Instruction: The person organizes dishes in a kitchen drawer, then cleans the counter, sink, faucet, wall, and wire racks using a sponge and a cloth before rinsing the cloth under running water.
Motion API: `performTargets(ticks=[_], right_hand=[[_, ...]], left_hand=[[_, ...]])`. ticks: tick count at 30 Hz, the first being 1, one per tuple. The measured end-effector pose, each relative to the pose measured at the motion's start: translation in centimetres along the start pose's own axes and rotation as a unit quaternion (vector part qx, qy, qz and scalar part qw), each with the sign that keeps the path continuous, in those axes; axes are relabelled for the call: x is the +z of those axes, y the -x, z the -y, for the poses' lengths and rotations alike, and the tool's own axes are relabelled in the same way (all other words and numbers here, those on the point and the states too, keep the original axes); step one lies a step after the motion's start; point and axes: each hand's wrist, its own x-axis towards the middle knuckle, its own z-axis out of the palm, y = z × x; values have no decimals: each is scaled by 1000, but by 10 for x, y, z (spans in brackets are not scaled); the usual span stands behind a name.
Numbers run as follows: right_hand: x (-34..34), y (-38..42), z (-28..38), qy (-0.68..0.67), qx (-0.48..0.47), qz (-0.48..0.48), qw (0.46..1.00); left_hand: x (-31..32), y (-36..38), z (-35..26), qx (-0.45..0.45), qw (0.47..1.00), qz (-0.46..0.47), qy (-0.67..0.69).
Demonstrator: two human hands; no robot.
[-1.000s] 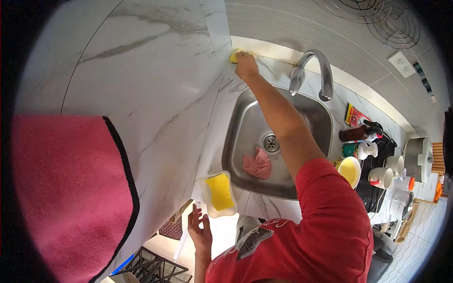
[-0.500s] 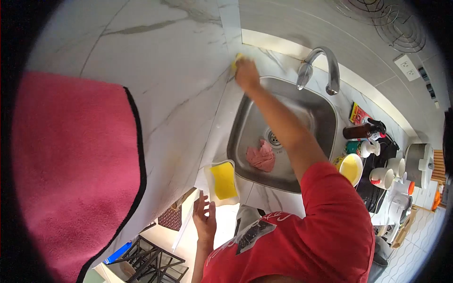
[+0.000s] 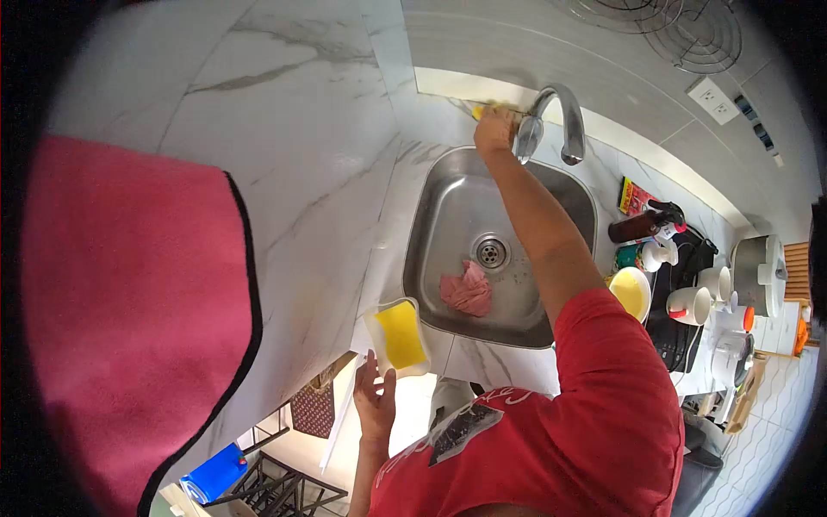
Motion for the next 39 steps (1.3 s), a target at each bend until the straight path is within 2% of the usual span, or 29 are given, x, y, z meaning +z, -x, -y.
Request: performTargets(ticks=[3, 5, 7, 9, 11, 13, 14, 16, 17, 19, 20, 22, 23, 25, 27, 29, 30, 33, 34, 36, 37, 38, 39], right_hand=[[-1, 7, -3, 1, 47, -17, 999], [17, 14, -8, -25, -24, -31, 999], [15, 26, -15, -119, -77, -89, 986], [18, 39, -20, -125, -149, -121, 973], [-27, 76, -19, -94, -192, -18, 977], [7, 103, -23, -275, -79, -2, 958], [-6, 121, -33, -268, -69, -6, 961], [-33, 153, -47, -222, -75, 79, 969], [-35, 161, -55, -219, -70, 75, 970], [-28, 172, -72, -276, 73, 122, 951], [-28, 175, -81, -276, 78, 119, 951], [-38, 172, -101, -336, 172, 45, 925], [-44, 167, -110, -335, 175, 44, 925], [-54, 141, -128, -465, 219, -47, 857], [-25, 99, -157, -545, 261, -176, 777], [-69, 64, -174, -583, 378, -202, 690], [-82, 49, -180, -587, 377, -199, 688], [-101, 8, -191, -716, 395, -403, 411], [-82, -9, -192, -717, 396, -401, 411], [-30, -39, -180, -472, 502, -343, 638], [-35, -42, -151, -520, 536, -303, 591], [-24, -42, -135, -527, 524, -296, 600], [-21, -38, -137, -495, 505, -250, 661]], left_hand=[[-4, -2, -4, 22, 1000, -17, 11], [-3, -4, -1, 30, 999, -17, 0], [-3, -4, -1, 28, 999, -16, -2], [-2, -7, 6, 81, 997, -15, 0], [-3, -9, 14, 59, 997, -27, 33], [-11, -12, -1, 94, 995, -34, -28], [-14, -14, 0, 100, 994, -30, -34], [-16, -20, 3, 138, 989, -30, -42], [-16, -22, 1, 143, 989, -26, -40], [-17, -26, -2, 119, 993, -28, -8], [-18, -29, 2, 113, 993, -20, 2], [-18, -32, 5, 123, 992, -14, 0], [-18, -33, 6, 129, 992, -13, -1], [-17, -33, 4, 139, 990, -12, -14], [-16, -32, -1, 147, 989, -13, -28], [-15, -31, -6, 116, 993, -8, -25], [-14, -30, -5, 115, 993, -12, -28], [-16, -28, 2, 123, 992, -22, -20], [-17, -26, 4, 122, 992, -23, -36], [-16, -24, -1, 120, 990, -22, -74], [-15, -24, -5, 118, 990, -21, -75], [-15, -24, -9, 106, 992, -20, -70], [-13, -26, -13, 95, 993, -19, -63]])
